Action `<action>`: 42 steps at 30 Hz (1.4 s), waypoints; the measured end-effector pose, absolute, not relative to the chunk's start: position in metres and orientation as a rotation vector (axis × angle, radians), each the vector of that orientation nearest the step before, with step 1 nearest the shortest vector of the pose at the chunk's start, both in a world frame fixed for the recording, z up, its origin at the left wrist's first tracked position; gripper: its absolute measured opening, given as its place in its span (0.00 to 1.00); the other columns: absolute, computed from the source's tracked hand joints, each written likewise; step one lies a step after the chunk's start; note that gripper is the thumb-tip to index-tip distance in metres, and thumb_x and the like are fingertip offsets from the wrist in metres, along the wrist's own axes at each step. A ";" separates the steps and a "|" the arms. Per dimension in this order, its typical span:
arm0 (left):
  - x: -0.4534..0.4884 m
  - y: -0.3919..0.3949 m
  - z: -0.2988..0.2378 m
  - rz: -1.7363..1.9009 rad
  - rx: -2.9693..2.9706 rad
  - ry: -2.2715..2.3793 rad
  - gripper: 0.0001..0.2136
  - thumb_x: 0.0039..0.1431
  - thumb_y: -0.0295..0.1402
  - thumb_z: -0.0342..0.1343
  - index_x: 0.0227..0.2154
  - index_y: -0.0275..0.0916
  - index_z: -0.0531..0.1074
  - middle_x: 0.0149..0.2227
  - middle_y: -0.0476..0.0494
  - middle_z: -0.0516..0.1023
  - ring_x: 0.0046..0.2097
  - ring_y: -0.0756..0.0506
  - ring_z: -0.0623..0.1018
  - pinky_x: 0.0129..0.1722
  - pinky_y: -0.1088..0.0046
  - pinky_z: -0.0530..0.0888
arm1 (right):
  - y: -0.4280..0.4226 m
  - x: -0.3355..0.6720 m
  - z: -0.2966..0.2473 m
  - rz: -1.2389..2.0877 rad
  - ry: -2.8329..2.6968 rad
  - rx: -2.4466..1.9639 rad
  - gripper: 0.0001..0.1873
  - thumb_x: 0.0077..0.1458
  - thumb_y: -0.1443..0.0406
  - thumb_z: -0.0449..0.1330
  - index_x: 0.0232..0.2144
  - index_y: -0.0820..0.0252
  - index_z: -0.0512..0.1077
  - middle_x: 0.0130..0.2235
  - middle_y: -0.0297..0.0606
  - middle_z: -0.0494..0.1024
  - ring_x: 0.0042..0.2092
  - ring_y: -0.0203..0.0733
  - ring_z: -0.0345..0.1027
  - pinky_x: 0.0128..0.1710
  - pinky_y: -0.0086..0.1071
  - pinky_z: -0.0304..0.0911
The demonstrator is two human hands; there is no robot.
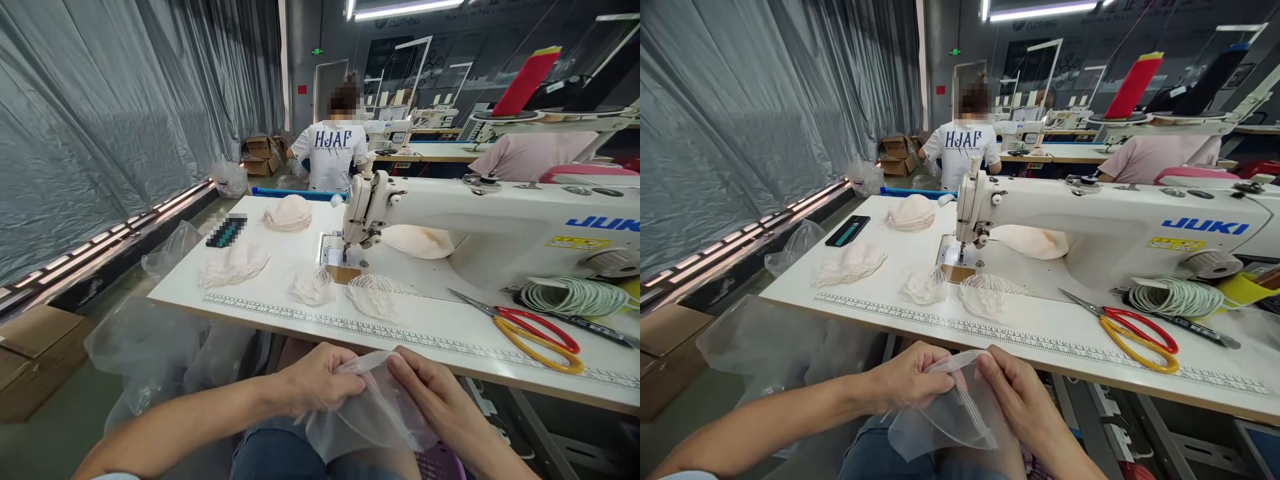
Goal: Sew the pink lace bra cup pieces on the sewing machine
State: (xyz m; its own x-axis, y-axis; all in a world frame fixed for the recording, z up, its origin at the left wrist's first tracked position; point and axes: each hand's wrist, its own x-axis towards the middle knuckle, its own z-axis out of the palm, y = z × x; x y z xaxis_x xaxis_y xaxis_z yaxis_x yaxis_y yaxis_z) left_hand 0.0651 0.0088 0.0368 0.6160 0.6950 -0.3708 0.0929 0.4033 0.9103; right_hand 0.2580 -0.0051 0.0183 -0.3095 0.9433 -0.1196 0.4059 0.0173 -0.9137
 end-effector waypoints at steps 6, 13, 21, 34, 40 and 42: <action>0.063 0.009 0.034 0.438 1.132 0.827 0.07 0.49 0.27 0.52 0.33 0.34 0.69 0.14 0.59 0.58 0.15 0.57 0.55 0.16 0.80 0.51 | -0.006 0.259 0.023 1.212 -1.845 -1.378 0.21 0.59 0.48 0.46 0.28 0.57 0.66 0.24 0.30 0.62 0.26 0.36 0.52 0.24 0.27 0.50; 0.057 -0.002 0.013 0.625 1.071 0.793 0.13 0.57 0.42 0.51 0.33 0.34 0.66 0.18 0.53 0.70 0.20 0.54 0.67 0.28 0.78 0.64 | -0.004 0.265 0.031 1.346 -1.919 -1.184 0.16 0.57 0.53 0.53 0.28 0.57 0.69 0.34 0.36 0.71 0.38 0.43 0.64 0.38 0.31 0.59; 0.064 0.000 0.013 0.628 1.124 0.781 0.18 0.43 0.33 0.63 0.38 0.33 0.69 0.34 0.45 0.73 0.36 0.50 0.72 0.37 0.75 0.66 | -0.005 0.251 0.018 1.162 -1.940 -1.239 0.15 0.61 0.57 0.49 0.25 0.57 0.62 0.20 0.27 0.64 0.23 0.33 0.55 0.24 0.26 0.51; 0.055 0.008 0.008 0.452 1.193 0.955 0.14 0.42 0.33 0.64 0.32 0.32 0.71 0.28 0.46 0.75 0.29 0.51 0.71 0.30 0.78 0.66 | 0.002 0.266 0.020 1.261 -2.136 -1.277 0.16 0.61 0.57 0.49 0.24 0.58 0.64 0.26 0.31 0.69 0.30 0.37 0.62 0.31 0.29 0.56; 0.072 0.020 0.006 0.384 1.171 0.880 0.14 0.50 0.35 0.56 0.38 0.32 0.72 0.14 0.56 0.64 0.16 0.55 0.63 0.19 0.81 0.61 | 0.001 0.265 0.020 1.132 -2.183 -1.423 0.11 0.61 0.57 0.46 0.32 0.56 0.60 0.31 0.34 0.70 0.32 0.38 0.62 0.30 0.29 0.57; 0.073 0.021 0.006 0.346 1.170 0.867 0.12 0.51 0.31 0.53 0.38 0.32 0.73 0.13 0.56 0.63 0.16 0.55 0.62 0.19 0.81 0.61 | 0.001 0.269 0.020 1.131 -2.166 -1.463 0.12 0.61 0.56 0.45 0.32 0.55 0.60 0.29 0.33 0.70 0.31 0.38 0.62 0.28 0.28 0.56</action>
